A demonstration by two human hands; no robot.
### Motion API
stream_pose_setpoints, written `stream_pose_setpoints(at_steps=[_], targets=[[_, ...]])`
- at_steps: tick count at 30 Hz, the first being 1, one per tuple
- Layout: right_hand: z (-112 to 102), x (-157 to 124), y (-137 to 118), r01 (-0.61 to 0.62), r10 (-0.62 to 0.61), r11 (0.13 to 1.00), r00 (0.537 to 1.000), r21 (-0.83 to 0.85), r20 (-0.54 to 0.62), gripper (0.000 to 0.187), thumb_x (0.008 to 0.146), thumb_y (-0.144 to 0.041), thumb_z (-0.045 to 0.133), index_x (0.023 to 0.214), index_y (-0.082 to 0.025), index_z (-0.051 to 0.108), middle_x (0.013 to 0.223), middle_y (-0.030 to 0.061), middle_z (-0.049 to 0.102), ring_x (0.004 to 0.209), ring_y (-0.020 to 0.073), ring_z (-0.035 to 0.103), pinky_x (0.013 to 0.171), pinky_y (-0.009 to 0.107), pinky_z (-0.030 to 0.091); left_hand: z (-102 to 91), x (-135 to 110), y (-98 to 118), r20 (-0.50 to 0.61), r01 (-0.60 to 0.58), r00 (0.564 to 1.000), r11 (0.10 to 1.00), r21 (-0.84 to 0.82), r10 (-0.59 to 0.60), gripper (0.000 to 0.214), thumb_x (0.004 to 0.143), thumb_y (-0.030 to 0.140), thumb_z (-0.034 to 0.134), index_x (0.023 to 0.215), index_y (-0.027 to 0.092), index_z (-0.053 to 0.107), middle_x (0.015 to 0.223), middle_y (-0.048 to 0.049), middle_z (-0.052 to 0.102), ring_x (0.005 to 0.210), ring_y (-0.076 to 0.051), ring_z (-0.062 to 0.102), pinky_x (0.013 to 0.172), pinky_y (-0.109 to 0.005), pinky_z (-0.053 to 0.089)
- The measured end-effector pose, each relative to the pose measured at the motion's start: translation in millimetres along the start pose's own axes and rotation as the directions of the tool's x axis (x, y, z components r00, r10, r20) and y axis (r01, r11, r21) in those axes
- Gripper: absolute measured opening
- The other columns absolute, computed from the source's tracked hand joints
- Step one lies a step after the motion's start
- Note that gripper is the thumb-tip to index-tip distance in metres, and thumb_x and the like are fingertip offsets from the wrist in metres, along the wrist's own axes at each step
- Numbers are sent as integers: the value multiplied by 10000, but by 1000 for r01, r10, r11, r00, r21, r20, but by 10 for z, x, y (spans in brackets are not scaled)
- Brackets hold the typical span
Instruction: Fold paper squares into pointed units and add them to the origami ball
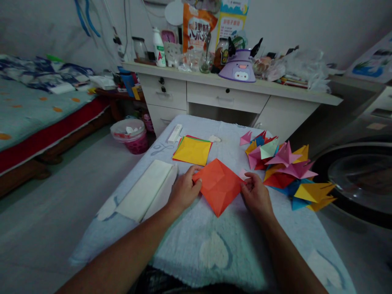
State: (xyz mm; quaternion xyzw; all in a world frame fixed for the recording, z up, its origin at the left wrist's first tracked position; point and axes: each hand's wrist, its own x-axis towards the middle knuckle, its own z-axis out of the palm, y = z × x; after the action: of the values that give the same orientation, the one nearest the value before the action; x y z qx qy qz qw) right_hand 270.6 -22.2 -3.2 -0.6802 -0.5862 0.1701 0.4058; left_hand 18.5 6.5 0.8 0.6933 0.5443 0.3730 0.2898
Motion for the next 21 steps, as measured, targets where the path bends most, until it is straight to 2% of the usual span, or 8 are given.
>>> stream_pose_setpoints(at_steps=[3,5,7,10,12,15,19,21], targets=[[-4,-13,22,243,-260,942,965,-231,-45,399,763,-277,578,1146,-167,568,1096,145,609,1011,296,571,886,485,454,-13,-20,15,-43,-93,993,958,272,109,406,774,174,577,1179,195,578,1176,-104,585,1104,-279,551,976,-437,434],[2,-37,15,367,-376,892,927,-265,18,392,779,-234,549,1166,-182,574,1202,152,568,1151,318,511,971,518,400,-14,-34,36,-77,-120,984,917,380,161,478,746,180,614,1222,190,565,1302,-130,499,1203,-319,471,1025,-487,391],[14,-66,-3,437,-430,861,899,-260,87,399,773,-184,527,1168,-201,581,1249,137,551,1215,317,473,1009,527,366,-13,-47,57,-40,-172,978,898,405,205,470,763,168,597,1230,209,562,1339,-116,488,1245,-313,437,1054,-495,364],[25,-93,-26,464,-434,850,885,-250,168,449,745,-131,511,1178,-218,593,1276,115,561,1252,319,442,1037,541,335,-8,-55,64,56,-255,966,890,377,254,362,784,137,564,1131,233,606,1306,-80,546,1251,-287,444,1079,-488,343],[24,-93,-21,463,-422,852,883,-243,205,463,736,-118,502,1175,-217,609,1282,112,577,1254,324,435,1041,554,327,-5,-52,45,84,-261,965,894,363,247,310,781,142,575,1074,227,629,1295,-87,550,1244,-298,458,1073,-498,353],[19,-80,20,474,-418,848,873,-237,250,496,711,-102,488,1172,-218,632,1299,108,591,1269,335,424,1044,571,321,-3,-40,-1,80,-213,977,926,313,198,280,792,148,567,1057,206,639,1273,-111,531,1218,-296,503,1050,-473,402],[34,-79,91,486,-406,832,862,-266,305,649,628,-55,473,1240,-215,617,1375,103,563,1321,350,390,1047,584,313,-6,-22,-47,68,-133,990,973,190,122,281,805,123,520,1040,213,645,1236,-88,528,1143,-253,569,1007,-414,457],[45,-84,110,486,-396,826,861,-286,318,663,631,-39,469,1253,-213,616,1391,100,557,1337,352,381,1053,585,309,-7,-13,-58,72,-123,991,984,129,114,298,793,94,494,1019,211,648,1185,-76,549,1107,-234,582,998,-397,462]])
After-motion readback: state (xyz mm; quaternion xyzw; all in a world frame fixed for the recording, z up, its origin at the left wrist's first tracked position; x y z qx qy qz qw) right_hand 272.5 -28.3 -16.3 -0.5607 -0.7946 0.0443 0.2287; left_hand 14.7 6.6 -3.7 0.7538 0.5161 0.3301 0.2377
